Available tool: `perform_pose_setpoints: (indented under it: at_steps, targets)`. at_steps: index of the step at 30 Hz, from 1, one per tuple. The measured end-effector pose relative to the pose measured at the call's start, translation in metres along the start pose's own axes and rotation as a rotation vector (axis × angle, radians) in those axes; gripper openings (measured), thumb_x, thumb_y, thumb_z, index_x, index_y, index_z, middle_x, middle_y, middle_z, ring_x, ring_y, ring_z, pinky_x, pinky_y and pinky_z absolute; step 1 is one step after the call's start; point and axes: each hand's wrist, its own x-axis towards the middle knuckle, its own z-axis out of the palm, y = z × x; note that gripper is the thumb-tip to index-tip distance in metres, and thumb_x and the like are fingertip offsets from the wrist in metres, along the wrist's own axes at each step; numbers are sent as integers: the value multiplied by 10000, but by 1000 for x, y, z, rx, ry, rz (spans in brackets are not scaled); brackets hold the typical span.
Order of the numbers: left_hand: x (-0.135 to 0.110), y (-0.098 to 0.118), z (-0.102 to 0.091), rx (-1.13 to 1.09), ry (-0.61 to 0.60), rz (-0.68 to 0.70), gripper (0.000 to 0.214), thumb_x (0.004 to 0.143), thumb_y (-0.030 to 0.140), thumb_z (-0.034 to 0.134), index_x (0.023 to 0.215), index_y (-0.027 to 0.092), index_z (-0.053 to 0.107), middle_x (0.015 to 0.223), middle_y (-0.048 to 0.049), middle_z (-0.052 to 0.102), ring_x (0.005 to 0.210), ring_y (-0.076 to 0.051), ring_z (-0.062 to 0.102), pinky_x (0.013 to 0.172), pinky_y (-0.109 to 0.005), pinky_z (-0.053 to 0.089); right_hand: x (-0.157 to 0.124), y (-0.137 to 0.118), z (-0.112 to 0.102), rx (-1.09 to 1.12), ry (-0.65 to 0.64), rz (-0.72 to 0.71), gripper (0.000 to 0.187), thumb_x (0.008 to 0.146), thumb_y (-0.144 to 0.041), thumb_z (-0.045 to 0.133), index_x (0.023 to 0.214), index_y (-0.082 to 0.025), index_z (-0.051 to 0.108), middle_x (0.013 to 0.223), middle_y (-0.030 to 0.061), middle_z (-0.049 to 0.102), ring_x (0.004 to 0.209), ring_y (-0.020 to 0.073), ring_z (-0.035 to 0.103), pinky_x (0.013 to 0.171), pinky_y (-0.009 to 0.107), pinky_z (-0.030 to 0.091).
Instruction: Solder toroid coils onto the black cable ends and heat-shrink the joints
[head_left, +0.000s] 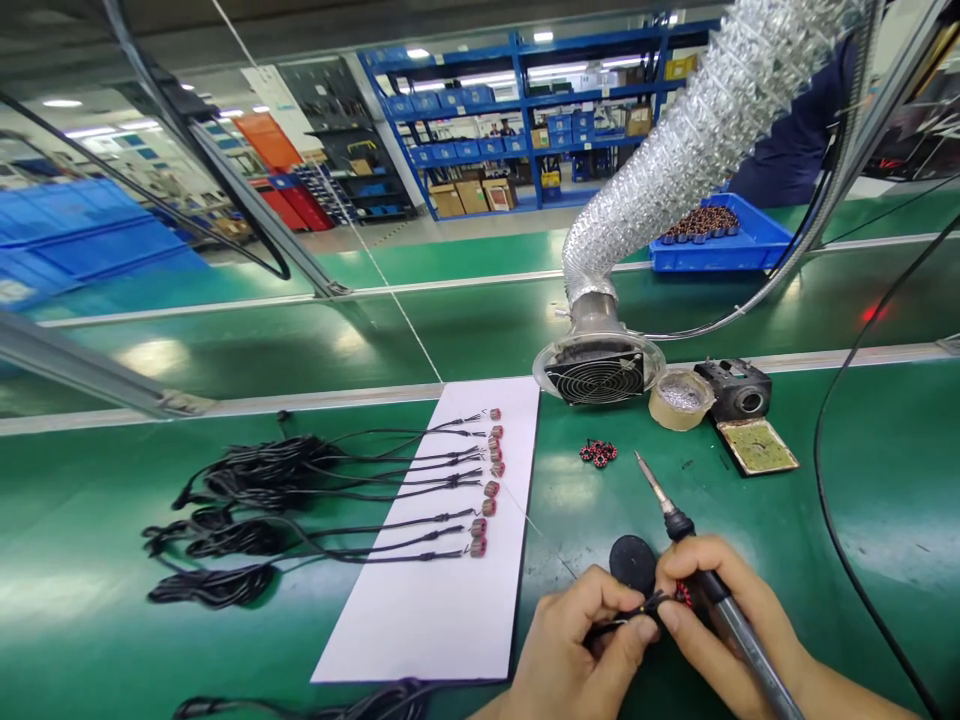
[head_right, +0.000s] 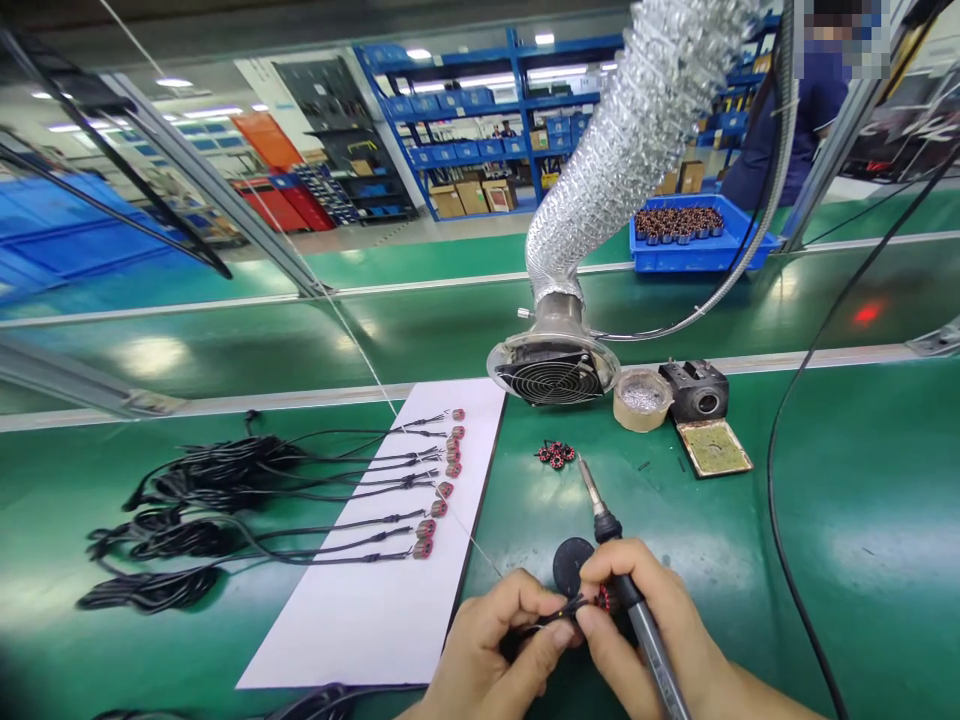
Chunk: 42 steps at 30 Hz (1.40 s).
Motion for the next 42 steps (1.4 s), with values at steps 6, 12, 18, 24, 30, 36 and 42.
perform_pose_setpoints:
  at_steps: [6,12,18,24,30,36,42]
  targets:
    - [-3,-4,3,56,63,23,229,957,404,524,909,182,552,593,21,590,414,-57,448,400,-162,309,4,-5,0,-43,-25,-25,147,887,-182,577,1004,-251,520,785,-6,608,658,128,590,605,209,489]
    - [1,-4,-3,307,50,236,51,911,233,589,893,186,599,584,24,635,429,-77,529,432,-177,348,5,-4,-1,-65,-12,-12,137,885,-195,575,1006,-240,531,788,2,628,664,131,613,616,212,510]
    - [3,3,-4,447,47,353,68,892,139,590,934,185,615,687,4,715,478,-97,621,476,-177,418,5,-5,-6,-138,-39,-98,306,859,-137,610,1091,-302,496,815,-39,648,645,96,625,624,172,512]
    - [4,9,-6,560,83,396,53,922,181,540,932,192,591,666,8,708,491,-123,651,482,-196,439,4,-9,-19,-57,-154,-22,489,822,-60,580,1223,-313,460,1029,20,664,908,153,684,797,236,560]
    - [2,14,-9,613,92,431,68,937,190,512,938,198,580,650,11,704,454,-118,626,463,-204,416,2,-3,-19,205,-257,193,375,932,-109,521,1257,-283,451,1116,74,612,993,172,664,887,330,558]
    - [4,20,-9,606,102,452,89,950,192,489,899,189,561,644,6,697,448,-117,624,450,-213,393,1,-4,-15,404,-240,265,362,952,-177,569,1262,-318,446,1118,57,581,997,164,657,886,339,551]
    - [4,20,-9,610,84,446,136,969,217,474,889,187,581,605,15,668,464,-127,632,468,-224,403,3,-6,-15,308,-191,157,386,928,-149,570,1245,-333,448,1035,29,608,890,147,654,799,297,563]
